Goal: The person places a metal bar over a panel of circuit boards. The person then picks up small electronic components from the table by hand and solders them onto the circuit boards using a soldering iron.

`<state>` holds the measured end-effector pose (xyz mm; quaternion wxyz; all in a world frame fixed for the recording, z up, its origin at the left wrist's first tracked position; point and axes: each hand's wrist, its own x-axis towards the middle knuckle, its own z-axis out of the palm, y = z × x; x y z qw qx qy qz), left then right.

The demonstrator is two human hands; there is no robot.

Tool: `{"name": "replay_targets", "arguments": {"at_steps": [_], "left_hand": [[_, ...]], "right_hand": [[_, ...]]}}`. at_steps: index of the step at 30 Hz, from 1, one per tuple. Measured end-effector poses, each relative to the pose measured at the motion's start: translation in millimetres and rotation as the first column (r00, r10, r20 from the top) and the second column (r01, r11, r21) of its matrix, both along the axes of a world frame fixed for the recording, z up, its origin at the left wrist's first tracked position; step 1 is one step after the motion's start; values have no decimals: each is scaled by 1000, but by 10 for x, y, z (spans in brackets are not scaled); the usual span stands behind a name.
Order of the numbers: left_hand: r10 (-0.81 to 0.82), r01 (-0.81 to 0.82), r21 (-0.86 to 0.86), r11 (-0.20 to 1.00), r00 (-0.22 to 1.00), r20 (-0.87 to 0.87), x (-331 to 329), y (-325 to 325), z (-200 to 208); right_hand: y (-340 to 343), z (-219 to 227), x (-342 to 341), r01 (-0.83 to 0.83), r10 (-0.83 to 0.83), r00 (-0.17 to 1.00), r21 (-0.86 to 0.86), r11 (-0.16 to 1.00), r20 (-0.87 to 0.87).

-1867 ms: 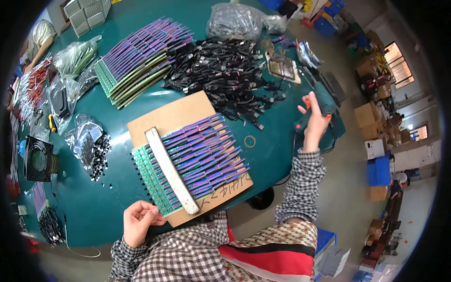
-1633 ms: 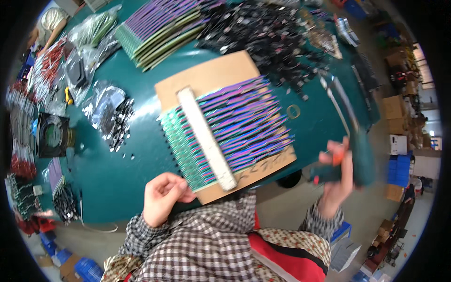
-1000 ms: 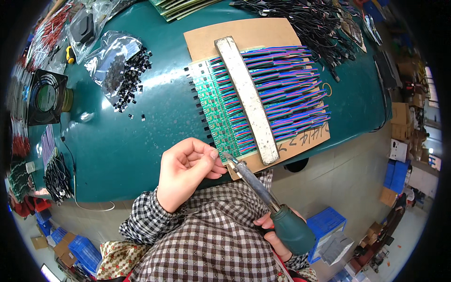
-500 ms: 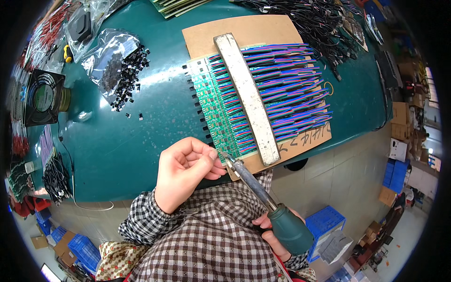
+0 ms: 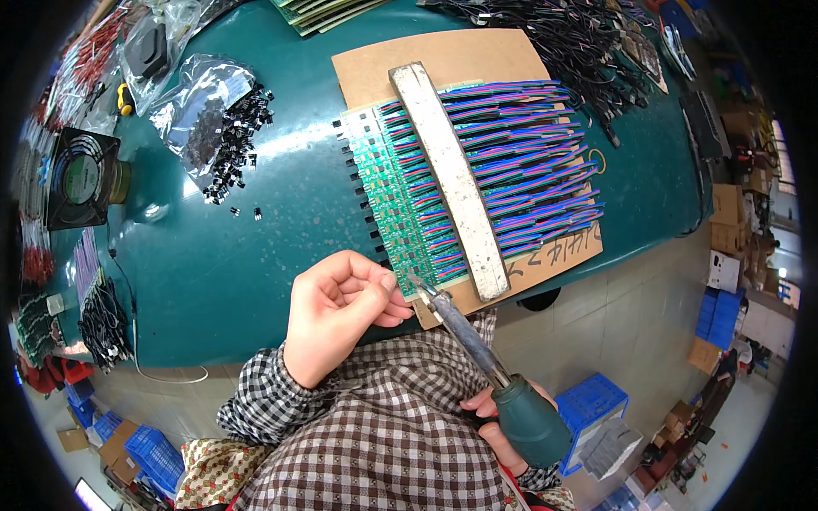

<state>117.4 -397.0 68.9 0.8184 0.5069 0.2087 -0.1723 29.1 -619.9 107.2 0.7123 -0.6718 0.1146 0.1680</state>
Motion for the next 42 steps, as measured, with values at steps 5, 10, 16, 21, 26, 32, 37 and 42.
{"name": "replay_targets", "arguments": {"at_steps": [5, 10, 16, 21, 26, 32, 37, 42], "left_hand": [[-17, 17, -45, 999, 1000, 19, 22, 41, -15], [-18, 19, -30, 999, 998, 59, -30, 112, 59], [-41, -311, 793, 524, 921, 388, -110, 519, 308], [-175, -295, 952, 78, 936, 304, 29, 782, 112], [-198, -258, 964, 69, 943, 267, 127, 747, 113], [-53, -271, 923, 274, 954, 296, 19, 999, 169], [-152, -233, 960, 159, 954, 257, 298, 921, 131], [-226, -212, 975, -61, 955, 194, 197, 953, 175]], "right_hand": [[135, 23, 102, -16, 15, 992, 9, 1000, 125], [202, 11, 302, -47, 24, 986, 140, 989, 165], [176, 75, 482, -120, 57, 947, 183, 976, 316], [234, 159, 553, -114, 74, 965, 148, 982, 253], [190, -46, 524, -58, 5, 980, 257, 965, 201], [207, -49, 612, -83, 5, 960, 270, 959, 280], [207, -114, 618, 0, -56, 974, 251, 968, 219], [283, -7, 580, -79, 9, 969, 277, 958, 246]]}}
